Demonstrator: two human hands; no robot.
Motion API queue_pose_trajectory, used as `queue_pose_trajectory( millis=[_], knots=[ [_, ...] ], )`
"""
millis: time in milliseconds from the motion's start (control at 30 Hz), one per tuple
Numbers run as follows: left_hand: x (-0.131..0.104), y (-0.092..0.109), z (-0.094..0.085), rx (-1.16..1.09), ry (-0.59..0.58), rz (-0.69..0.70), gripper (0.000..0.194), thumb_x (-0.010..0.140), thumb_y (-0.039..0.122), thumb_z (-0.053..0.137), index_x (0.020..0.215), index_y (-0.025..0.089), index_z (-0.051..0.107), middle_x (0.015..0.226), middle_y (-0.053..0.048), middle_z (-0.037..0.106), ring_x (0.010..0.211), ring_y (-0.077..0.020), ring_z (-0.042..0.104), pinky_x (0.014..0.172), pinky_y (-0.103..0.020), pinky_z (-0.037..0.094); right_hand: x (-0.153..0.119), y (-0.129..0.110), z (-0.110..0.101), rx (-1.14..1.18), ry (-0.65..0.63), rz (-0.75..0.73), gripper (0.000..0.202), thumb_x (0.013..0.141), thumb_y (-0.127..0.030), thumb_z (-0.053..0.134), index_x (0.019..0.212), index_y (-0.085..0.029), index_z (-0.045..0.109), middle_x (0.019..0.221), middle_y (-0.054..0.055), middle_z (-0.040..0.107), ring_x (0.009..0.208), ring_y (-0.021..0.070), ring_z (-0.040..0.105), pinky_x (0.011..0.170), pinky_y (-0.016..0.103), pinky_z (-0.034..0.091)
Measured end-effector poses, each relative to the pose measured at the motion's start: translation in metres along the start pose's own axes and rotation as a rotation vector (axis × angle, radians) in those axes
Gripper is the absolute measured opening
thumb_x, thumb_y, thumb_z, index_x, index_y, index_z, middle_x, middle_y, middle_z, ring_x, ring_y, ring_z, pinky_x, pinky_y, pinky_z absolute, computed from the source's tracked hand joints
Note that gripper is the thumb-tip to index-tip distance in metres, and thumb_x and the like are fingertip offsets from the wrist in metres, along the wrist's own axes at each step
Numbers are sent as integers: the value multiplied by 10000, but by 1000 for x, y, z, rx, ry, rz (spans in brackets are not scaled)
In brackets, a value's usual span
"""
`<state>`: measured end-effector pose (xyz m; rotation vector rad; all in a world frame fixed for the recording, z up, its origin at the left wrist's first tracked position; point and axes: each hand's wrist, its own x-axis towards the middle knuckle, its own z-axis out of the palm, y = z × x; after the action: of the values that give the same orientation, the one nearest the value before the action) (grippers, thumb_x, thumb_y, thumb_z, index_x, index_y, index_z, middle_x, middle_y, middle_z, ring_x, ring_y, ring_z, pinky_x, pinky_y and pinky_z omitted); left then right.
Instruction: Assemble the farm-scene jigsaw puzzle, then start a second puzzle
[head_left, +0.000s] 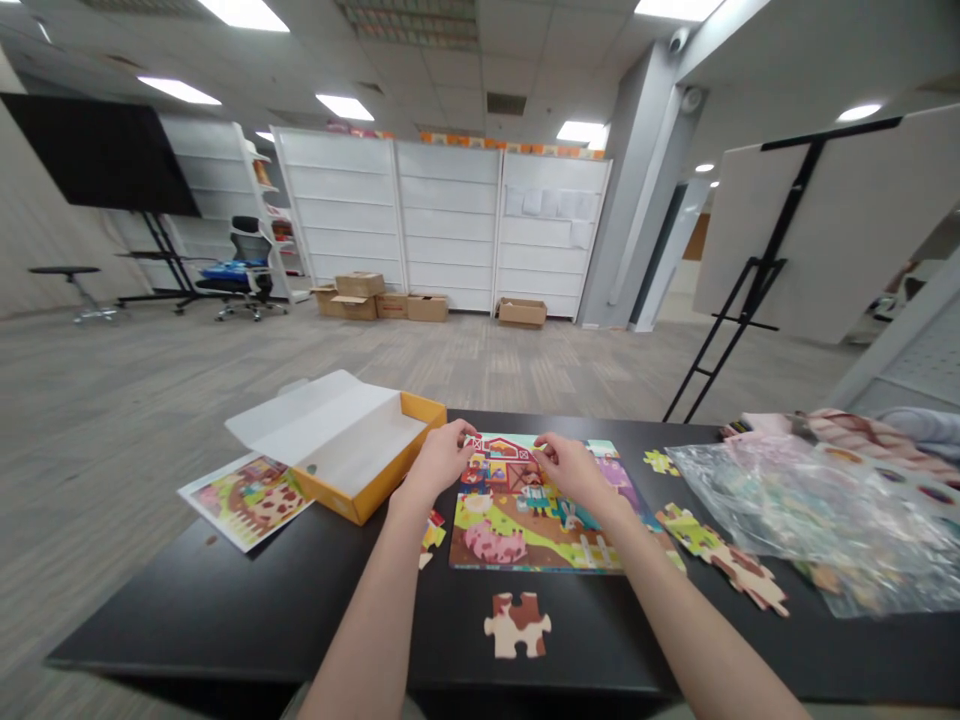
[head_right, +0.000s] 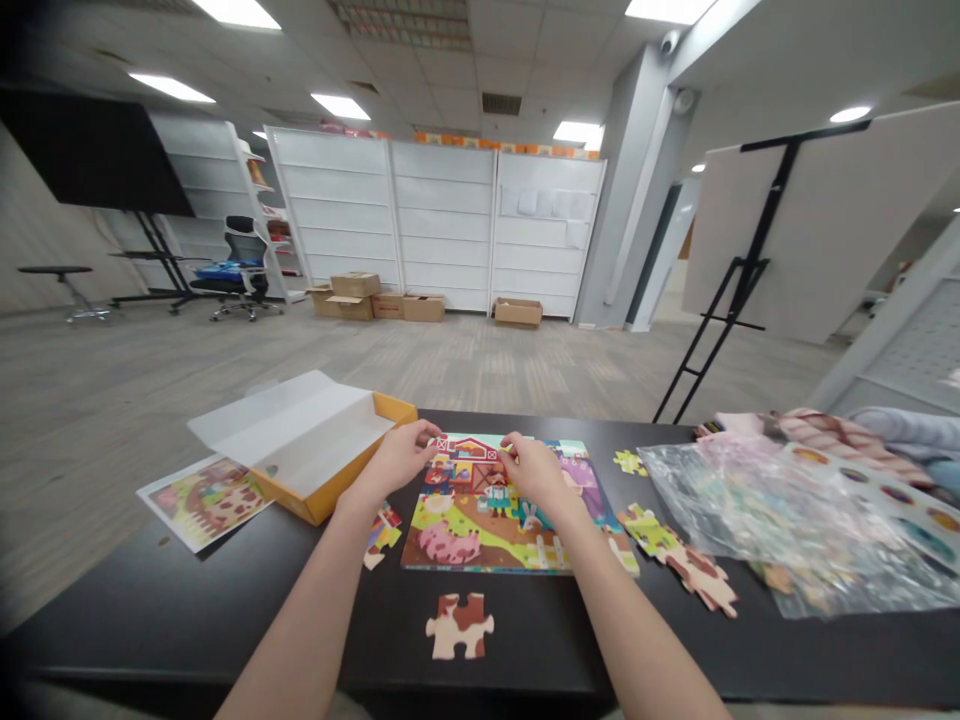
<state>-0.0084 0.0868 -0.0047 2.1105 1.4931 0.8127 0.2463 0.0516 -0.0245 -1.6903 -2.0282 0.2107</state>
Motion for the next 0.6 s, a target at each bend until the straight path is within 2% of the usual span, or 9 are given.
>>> queue_pose_trajectory(
  millis=[233, 433, 600],
  knots=[
    [-4, 2, 4, 96, -79, -30, 219, 846, 175, 601, 1041, 175, 700, 988, -75, 758, 905, -193, 707, 834, -273, 541, -5, -15, 1, -74, -96, -14, 201, 962, -306, 514, 1024, -213, 681, 921, 58, 764, 802, 177, 681, 653, 233, 397],
    [-5, -2, 5, 237, -164, 22, 340, 784, 235, 700, 1121, 190, 704, 1177, -105, 707, 1102, -251, 656, 975, -317, 490, -9, -22, -1, -83, -106, -32, 186, 964, -299, 531, 972, -209, 693, 904, 66, 756, 801, 188, 667, 646, 241, 379],
    [-6, -4, 4, 289, -206, 55, 366, 776, 217, 717, 1141, 191, 696, 1204, -103, 690, 1116, -248, 647, 983, -308, 480, -9, -24, 0, -91, -116, -62, 255, 976, -362, 528, 862, -195, 684, 834, 59, 733, 733, 175, 637, 602, 246, 327]
  ],
)
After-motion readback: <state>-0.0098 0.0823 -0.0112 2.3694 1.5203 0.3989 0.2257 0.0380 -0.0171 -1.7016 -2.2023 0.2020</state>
